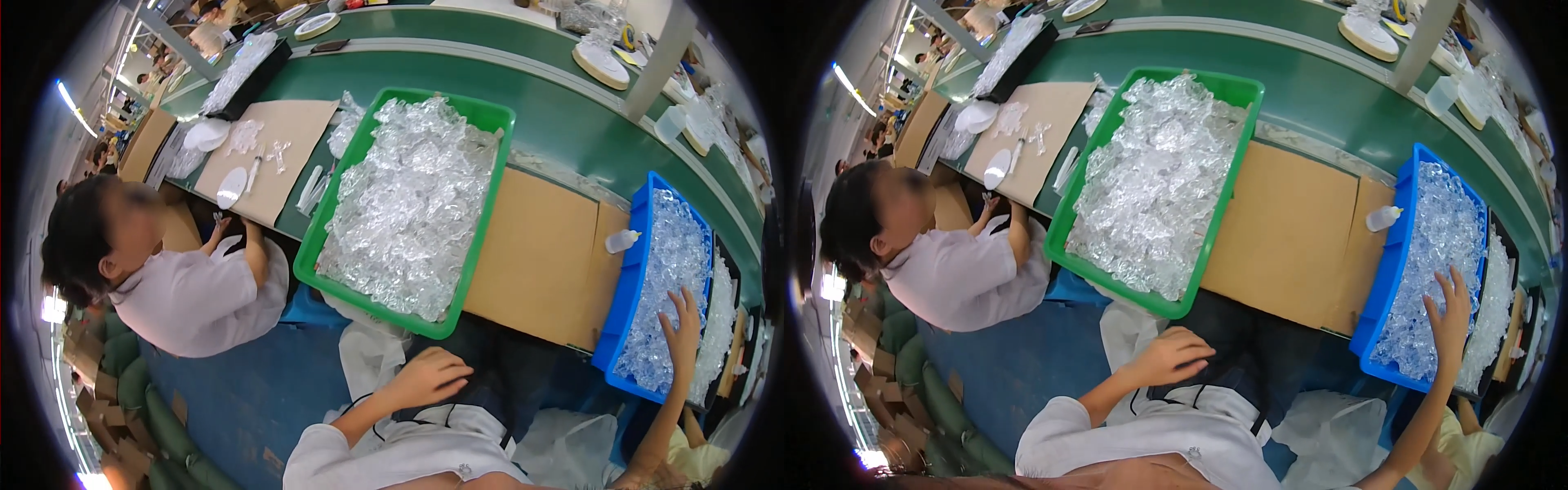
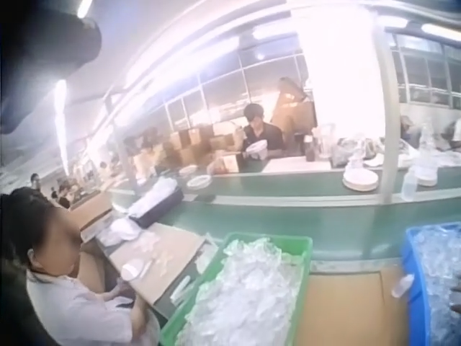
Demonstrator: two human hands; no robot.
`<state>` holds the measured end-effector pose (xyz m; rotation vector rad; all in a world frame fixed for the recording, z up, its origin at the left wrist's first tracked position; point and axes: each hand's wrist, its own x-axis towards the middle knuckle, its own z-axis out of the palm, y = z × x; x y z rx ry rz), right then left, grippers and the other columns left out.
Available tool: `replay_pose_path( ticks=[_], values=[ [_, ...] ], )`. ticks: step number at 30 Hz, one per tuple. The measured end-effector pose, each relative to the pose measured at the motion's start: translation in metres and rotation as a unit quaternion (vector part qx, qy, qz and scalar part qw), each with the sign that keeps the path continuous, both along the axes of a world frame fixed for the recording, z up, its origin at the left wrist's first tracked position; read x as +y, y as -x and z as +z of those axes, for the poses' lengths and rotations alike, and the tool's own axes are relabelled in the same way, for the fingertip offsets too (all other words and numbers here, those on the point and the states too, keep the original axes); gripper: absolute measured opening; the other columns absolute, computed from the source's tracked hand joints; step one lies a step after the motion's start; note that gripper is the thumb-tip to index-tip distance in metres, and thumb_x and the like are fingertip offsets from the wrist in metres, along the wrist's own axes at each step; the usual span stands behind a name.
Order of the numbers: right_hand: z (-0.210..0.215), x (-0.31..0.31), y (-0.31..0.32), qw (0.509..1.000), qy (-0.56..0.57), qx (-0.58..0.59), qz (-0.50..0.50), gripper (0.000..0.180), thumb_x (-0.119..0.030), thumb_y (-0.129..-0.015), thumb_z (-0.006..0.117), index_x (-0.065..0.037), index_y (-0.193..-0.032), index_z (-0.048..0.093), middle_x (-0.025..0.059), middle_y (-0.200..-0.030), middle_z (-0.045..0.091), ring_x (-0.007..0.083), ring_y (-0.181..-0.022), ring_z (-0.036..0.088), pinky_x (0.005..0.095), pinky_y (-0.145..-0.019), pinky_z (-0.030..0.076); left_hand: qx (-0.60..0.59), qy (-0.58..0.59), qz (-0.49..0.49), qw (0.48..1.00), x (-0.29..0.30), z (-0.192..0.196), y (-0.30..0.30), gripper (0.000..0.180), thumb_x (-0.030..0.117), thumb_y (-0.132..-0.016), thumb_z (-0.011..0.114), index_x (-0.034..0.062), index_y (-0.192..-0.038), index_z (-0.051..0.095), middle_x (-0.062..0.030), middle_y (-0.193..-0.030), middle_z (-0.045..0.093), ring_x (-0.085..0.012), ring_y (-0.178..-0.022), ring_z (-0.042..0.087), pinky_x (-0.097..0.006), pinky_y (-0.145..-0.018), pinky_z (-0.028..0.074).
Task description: Attaching decorative plastic crystals to an LED fixture base plate using adhesive.
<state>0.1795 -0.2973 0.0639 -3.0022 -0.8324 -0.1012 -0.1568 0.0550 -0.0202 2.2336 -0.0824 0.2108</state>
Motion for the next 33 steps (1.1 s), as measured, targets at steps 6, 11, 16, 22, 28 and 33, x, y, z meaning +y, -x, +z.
replay_pose_path(
  ticks=[6, 11, 16, 22, 28, 33],
  values=[
    [0.047, 0.035, 0.068, 0.991, -0.096, 0.009, 0.094, 0.034, -0.010, -0.085, 0.059, -0.008, -0.120, 0.058, 0.0129, -0.136, 0.047, 0.0326, -0.129, 0.040, 0.0425, -0.107, 0.029, 0.070, -0.233, 0.297, 0.923, 0.040, -0.133, 0.101, 0.037, 0.030, -0.085, 0.063, 0.0053, -0.113, 0.060, -0.0145, -0.105, 0.060, -0.0326, -0.102, 0.056, -0.041, -0.089, 0.043],
    [0.049, 0.103, 0.117, 0.954, -0.152, 0.146, 0.211, 0.035, -0.007, -0.078, 0.064, -0.005, -0.114, 0.062, 0.0152, -0.127, 0.054, 0.0338, -0.123, 0.045, 0.0436, -0.104, 0.033, 0.334, 0.180, 0.365, 0.850, 0.039, -0.193, 0.179, 0.062, 0.054, -0.089, 0.050, 0.0033, -0.124, 0.054, -0.0210, -0.128, 0.051, -0.0415, -0.128, 0.035, -0.044, -0.105, 0.031],
    [0.017, 0.171, 0.158, 0.869, -0.134, 0.302, 0.368, 0.039, -0.009, -0.072, 0.071, -0.007, -0.110, 0.063, 0.0131, -0.118, 0.059, 0.0335, -0.117, 0.050, 0.0414, -0.099, 0.039, 0.374, 0.120, 0.224, 0.892, 0.034, -0.198, 0.201, 0.055, 0.053, -0.091, 0.047, 0.0050, -0.114, 0.060, -0.0191, -0.117, 0.058, -0.0334, -0.126, 0.041, -0.045, -0.104, 0.032],
    [-0.036, 0.218, 0.199, 0.821, -0.094, 0.308, 0.471, 0.035, -0.016, -0.076, 0.069, -0.010, -0.110, 0.063, 0.0098, -0.116, 0.060, 0.0294, -0.114, 0.053, 0.0439, -0.098, 0.039, 0.381, -0.012, 0.124, 0.916, 0.035, -0.156, 0.161, 0.042, 0.039, -0.094, 0.046, 0.0011, -0.087, 0.063, -0.0213, -0.097, 0.061, -0.0399, -0.094, 0.057, -0.047, -0.086, 0.043],
    [-0.042, 0.237, 0.215, 0.820, -0.101, 0.341, 0.449, 0.034, -0.015, -0.076, 0.069, -0.009, -0.109, 0.063, 0.0098, -0.114, 0.061, 0.0291, -0.112, 0.055, 0.0433, -0.097, 0.040, 0.325, 0.215, 0.210, 0.897, 0.036, -0.157, 0.167, 0.045, 0.039, -0.093, 0.047, -0.0036, -0.087, 0.062, -0.0212, -0.090, 0.063, -0.0390, -0.087, 0.060, -0.042, -0.078, 0.047],
    [-0.048, 0.191, 0.201, 0.887, -0.155, 0.330, 0.284, 0.032, -0.015, -0.077, 0.068, -0.009, -0.109, 0.063, 0.0091, -0.113, 0.062, 0.0284, -0.110, 0.055, 0.0404, -0.095, 0.042, 0.441, -0.179, -0.027, 0.879, 0.092, -0.112, 0.119, 0.048, 0.046, -0.091, 0.047, 0.0019, -0.094, 0.066, -0.0176, -0.091, 0.065, -0.0332, -0.089, 0.063, -0.037, -0.079, 0.048]
  ],
)
